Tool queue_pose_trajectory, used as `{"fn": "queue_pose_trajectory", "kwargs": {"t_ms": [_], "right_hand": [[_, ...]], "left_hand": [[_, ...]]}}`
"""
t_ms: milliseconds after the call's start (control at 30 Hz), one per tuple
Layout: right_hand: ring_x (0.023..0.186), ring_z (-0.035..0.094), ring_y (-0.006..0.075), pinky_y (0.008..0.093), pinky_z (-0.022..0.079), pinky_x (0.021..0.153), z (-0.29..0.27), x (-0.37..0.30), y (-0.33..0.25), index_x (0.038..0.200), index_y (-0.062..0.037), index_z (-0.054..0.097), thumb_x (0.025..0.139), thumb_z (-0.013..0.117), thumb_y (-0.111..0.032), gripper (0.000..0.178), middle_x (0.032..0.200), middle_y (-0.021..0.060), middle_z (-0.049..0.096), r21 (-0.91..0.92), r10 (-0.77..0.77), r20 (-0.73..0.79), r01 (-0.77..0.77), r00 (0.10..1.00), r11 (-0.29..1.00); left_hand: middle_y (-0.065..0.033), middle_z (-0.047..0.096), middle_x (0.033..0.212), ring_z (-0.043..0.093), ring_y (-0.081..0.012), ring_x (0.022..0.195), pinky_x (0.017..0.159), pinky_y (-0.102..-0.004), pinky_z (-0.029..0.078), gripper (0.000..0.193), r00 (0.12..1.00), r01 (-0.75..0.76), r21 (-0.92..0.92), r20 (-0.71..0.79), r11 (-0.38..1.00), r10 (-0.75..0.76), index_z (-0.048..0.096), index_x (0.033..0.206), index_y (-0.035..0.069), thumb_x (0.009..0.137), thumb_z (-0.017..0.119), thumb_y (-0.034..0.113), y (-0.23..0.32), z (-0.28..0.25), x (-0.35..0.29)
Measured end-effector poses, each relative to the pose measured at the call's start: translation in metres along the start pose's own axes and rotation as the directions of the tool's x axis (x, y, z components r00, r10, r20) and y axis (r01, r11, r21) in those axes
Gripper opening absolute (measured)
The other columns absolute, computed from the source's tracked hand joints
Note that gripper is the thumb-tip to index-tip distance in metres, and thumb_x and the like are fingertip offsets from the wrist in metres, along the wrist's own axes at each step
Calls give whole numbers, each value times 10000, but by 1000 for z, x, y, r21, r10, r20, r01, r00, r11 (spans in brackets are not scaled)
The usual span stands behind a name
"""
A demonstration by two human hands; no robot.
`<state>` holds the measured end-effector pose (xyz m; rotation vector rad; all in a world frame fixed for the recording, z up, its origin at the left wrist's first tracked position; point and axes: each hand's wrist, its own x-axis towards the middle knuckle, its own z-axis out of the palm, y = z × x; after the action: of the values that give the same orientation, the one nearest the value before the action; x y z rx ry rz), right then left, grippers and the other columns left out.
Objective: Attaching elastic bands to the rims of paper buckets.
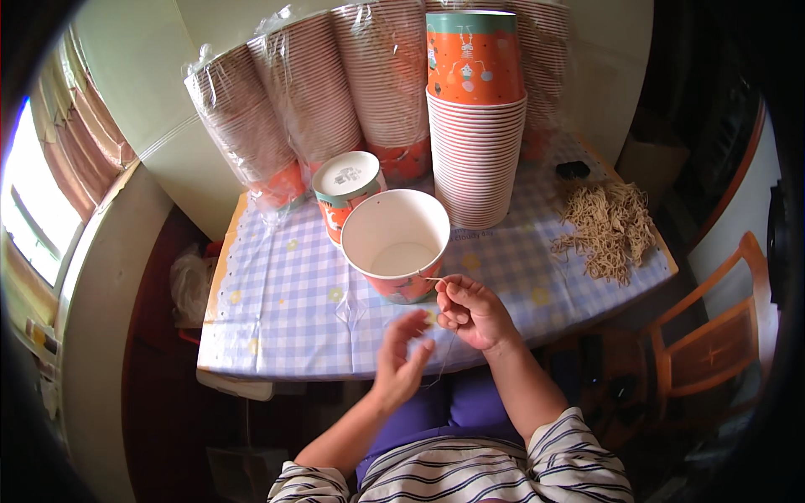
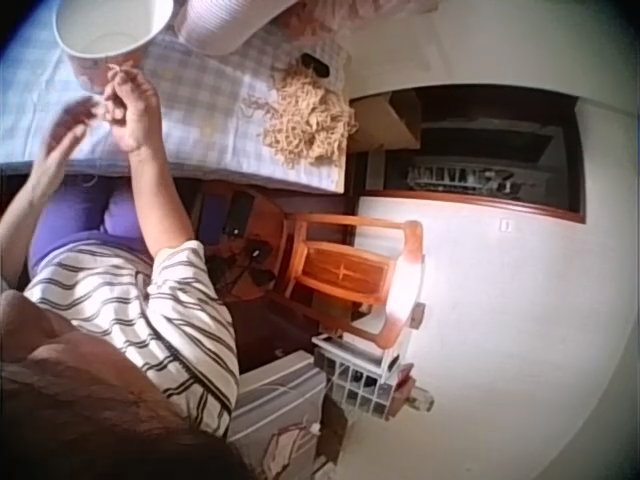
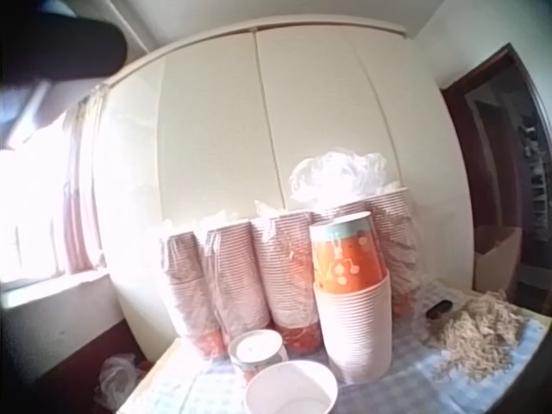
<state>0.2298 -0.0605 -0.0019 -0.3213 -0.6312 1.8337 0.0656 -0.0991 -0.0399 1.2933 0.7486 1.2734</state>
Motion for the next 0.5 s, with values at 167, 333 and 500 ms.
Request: {"fn": "queue_pose_trajectory", "kwargs": {"t_ms": [167,333,500], "right_hand": [[477,315,44,215,310,496,6,-8,-14,966,-47,608,916,561,-202,170,691,5,541,-21,18,5,-18,1000,1000],[461,315,41,213,301,481,-3,-12,-37,960,-34,599,923,535,-184,167,662,-2,526,-28,-75,-59,74,995,997],[446,313,45,220,289,475,-13,-19,-66,957,-32,597,929,500,-156,159,652,0,532,-19,-206,-129,205,970,979]], "left_hand": [[-26,589,868,524,-98,815,743,-225,413,291,829,429,-215,480,877,-288,563,1142,11,960,495,227,7,18,-24],[-3,472,633,433,-97,612,618,-244,390,310,854,451,-121,345,884,-389,608,918,-32,969,466,240,22,-6,-27],[7,477,634,452,-93,637,653,-243,414,304,868,456,-79,260,886,-423,613,892,-22,963,485,244,24,-43,-29]]}}
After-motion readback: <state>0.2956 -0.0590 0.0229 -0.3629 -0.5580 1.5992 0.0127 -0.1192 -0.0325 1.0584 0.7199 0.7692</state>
